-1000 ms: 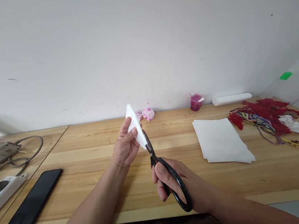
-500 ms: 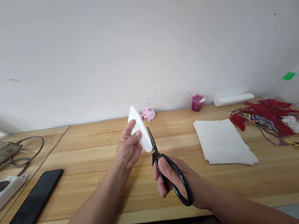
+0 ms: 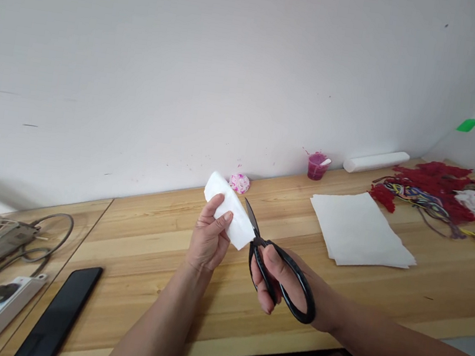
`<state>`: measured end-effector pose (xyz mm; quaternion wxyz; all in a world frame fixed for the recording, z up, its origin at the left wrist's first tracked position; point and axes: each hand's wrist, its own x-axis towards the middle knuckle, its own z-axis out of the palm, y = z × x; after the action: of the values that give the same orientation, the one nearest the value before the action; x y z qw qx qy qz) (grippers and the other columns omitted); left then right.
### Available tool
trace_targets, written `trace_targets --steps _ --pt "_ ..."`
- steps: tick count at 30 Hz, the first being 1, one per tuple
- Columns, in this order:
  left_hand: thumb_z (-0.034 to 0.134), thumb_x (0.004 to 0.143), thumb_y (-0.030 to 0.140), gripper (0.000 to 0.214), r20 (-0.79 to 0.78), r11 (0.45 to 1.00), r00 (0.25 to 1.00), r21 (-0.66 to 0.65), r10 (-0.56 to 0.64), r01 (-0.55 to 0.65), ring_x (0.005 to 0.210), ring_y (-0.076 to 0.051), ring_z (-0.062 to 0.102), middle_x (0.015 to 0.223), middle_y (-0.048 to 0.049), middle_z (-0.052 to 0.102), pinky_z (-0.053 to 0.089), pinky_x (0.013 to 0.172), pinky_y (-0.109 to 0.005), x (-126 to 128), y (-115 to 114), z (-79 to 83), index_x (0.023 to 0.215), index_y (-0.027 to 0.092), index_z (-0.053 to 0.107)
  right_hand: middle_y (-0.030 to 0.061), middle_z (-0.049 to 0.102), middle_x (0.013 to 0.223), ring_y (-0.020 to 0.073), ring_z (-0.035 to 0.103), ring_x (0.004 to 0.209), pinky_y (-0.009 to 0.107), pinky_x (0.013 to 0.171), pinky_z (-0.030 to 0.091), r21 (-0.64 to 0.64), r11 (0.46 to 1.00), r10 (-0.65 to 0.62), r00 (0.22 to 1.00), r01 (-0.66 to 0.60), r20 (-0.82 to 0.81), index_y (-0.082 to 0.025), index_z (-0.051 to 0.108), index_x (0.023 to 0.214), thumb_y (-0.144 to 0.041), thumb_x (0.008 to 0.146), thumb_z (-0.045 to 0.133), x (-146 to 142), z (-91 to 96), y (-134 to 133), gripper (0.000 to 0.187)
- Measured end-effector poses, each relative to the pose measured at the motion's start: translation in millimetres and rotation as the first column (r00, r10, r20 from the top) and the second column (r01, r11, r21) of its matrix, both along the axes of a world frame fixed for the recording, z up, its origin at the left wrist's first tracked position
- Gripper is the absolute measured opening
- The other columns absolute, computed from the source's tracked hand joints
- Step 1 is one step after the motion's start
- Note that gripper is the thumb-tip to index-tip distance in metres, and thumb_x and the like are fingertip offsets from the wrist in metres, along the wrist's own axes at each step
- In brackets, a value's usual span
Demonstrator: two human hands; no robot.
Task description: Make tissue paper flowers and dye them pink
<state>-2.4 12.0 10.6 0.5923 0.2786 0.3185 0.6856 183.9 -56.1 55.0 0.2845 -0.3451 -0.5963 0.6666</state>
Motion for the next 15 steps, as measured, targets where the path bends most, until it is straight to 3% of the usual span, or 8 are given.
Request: trace_targets --steps 15 --pt "0.1 0.054 0.018 0.049 0.01 1.0 1.0 -0.02 -0.014 0.014 0.085 -0.012 0.073 0.099 0.0029 0.081 0.058 0.079 -0.022 1.7 -1.0 -0.6 0.098 0.032 0.081 -0.0036 0.051 0.047 0.0097 0.041 0.042 0.025 0.049 0.033 -0.03 0.999 -0.014 1.0 0.014 0.006 -0.022 0.047 0.079 -0.092 0.087 0.031 2.0 -6.9 -6.5 0.073"
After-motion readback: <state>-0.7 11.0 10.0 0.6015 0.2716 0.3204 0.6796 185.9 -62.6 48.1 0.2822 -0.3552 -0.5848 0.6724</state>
